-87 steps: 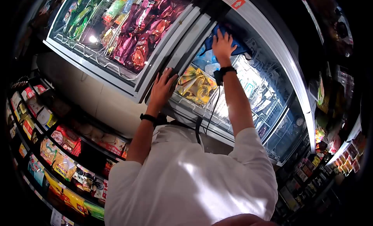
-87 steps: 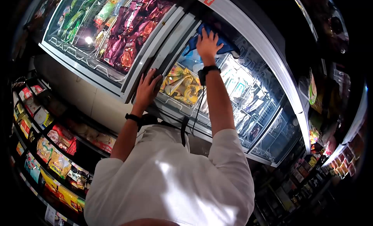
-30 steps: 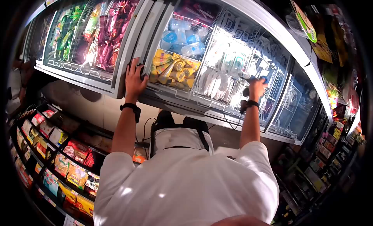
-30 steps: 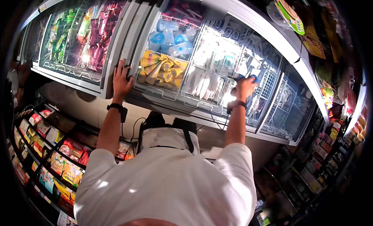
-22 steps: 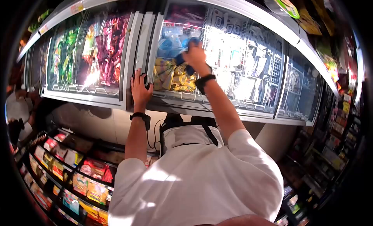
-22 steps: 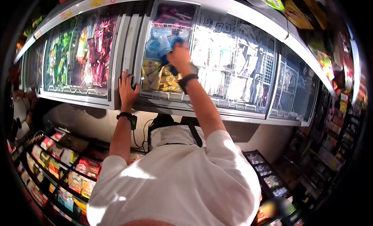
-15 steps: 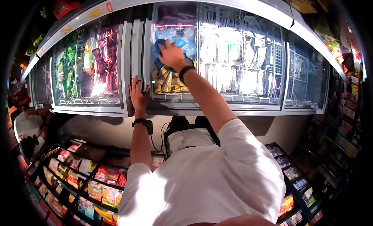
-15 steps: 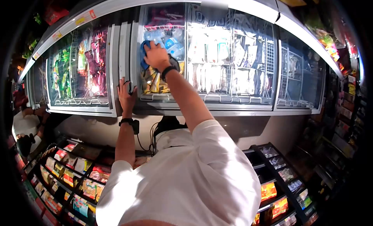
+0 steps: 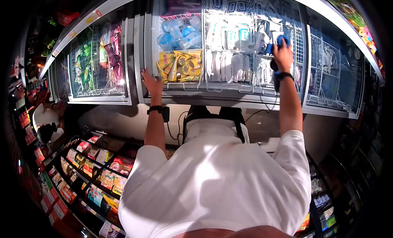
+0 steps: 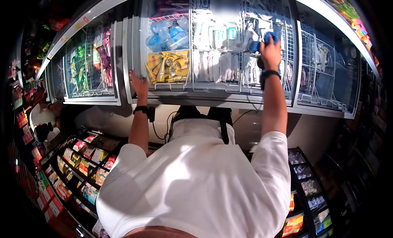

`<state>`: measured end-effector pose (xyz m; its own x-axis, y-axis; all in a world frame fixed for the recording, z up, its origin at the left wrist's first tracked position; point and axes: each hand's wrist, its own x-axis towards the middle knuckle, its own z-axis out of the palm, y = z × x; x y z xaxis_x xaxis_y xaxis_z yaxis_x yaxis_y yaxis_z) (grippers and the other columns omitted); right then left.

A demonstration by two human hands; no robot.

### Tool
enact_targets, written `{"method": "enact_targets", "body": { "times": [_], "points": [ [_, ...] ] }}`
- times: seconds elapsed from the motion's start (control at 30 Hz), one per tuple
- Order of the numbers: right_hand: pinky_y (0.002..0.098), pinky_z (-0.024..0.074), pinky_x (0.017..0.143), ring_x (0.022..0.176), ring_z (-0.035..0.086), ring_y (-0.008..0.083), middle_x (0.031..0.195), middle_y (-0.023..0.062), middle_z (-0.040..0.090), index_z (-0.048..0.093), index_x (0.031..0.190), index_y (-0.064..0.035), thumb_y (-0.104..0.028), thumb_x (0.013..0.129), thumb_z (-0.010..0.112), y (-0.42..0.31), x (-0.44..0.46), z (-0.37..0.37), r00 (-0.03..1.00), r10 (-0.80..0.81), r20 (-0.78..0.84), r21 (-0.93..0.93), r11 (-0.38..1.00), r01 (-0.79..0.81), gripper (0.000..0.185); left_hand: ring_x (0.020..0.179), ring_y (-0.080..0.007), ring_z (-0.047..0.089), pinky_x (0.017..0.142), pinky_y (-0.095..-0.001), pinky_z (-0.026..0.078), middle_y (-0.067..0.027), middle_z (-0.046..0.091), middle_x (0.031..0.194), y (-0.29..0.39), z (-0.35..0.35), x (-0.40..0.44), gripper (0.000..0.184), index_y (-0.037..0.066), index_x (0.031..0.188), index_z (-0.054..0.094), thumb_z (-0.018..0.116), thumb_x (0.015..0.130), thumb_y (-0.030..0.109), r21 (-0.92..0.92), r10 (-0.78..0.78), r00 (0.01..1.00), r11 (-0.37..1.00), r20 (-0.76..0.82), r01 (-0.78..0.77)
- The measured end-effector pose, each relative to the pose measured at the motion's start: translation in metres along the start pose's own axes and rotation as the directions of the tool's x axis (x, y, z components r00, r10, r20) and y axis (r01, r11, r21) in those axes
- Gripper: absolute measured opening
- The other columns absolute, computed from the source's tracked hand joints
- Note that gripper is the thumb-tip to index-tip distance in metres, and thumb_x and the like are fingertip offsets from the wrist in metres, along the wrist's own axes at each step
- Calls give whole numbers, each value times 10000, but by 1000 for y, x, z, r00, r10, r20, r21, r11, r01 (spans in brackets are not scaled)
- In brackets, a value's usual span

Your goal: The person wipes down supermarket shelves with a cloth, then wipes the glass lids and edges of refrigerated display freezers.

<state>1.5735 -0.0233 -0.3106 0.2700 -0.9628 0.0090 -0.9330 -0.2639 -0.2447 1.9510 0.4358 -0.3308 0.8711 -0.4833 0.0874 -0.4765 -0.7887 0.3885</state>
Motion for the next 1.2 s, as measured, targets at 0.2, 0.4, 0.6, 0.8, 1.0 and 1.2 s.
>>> {"method": "enact_targets", "body": {
  "times": [0.2,0.4,0.6,0.8,1.0,1.2],
  "points": [
    [552,503,834,1026,581,481,1234,266,483,410,1449,-213,-497,890,504,145,-52,-14,988,155,-26,-145,977,-157,634,1407,-438,248,1120,-589,201,-282,255,1501,60,30,-44,646,61,1418,386,616,816,110,15,143,978,989,153,-147],
    [531,509,794,990,549,450,1157,222,498,473,1405,-192,-434,870,543,102,-145,-15,969,197,-149,-177,959,-222,591,1384,-490,244,1113,-576,242,-309,272,1482,106,35,-84,603,74,1395,442,594,812,99,-158,316,938,943,141,-294],
    [486,512,778,1022,554,383,1147,176,524,518,1347,-178,-411,830,602,-23,-200,8,996,-65,-55,-190,980,54,574,1350,-475,312,1087,-535,308,-267,271,1504,101,10,-115,592,81,1388,457,613,818,116,-229,453,842,888,292,-398],
    [482,510,836,1071,562,407,1265,216,507,451,1412,-218,-378,789,638,-178,-260,14,884,-388,260,240,913,330,670,1260,-403,470,1026,-427,406,-261,509,1317,67,-18,-121,541,54,1367,436,624,865,128,-532,279,894,845,350,-55],
    [446,467,953,1139,541,448,1311,309,475,384,1461,-210,-154,804,604,-274,-305,65,601,-783,160,906,358,225,696,1273,-524,396,1043,-535,377,-320,301,1461,31,-27,-106,844,70,1462,321,675,696,97,-367,385,874,891,297,-268],
    [447,361,1079,1307,411,437,1414,283,411,396,1432,-84,-134,846,572,-180,-281,35,718,-694,46,764,487,422,613,1354,-486,309,1100,-545,294,-312,281,1482,102,28,-118,635,-11,1258,493,668,702,240,-252,558,792,827,247,-503]
  ]
}}
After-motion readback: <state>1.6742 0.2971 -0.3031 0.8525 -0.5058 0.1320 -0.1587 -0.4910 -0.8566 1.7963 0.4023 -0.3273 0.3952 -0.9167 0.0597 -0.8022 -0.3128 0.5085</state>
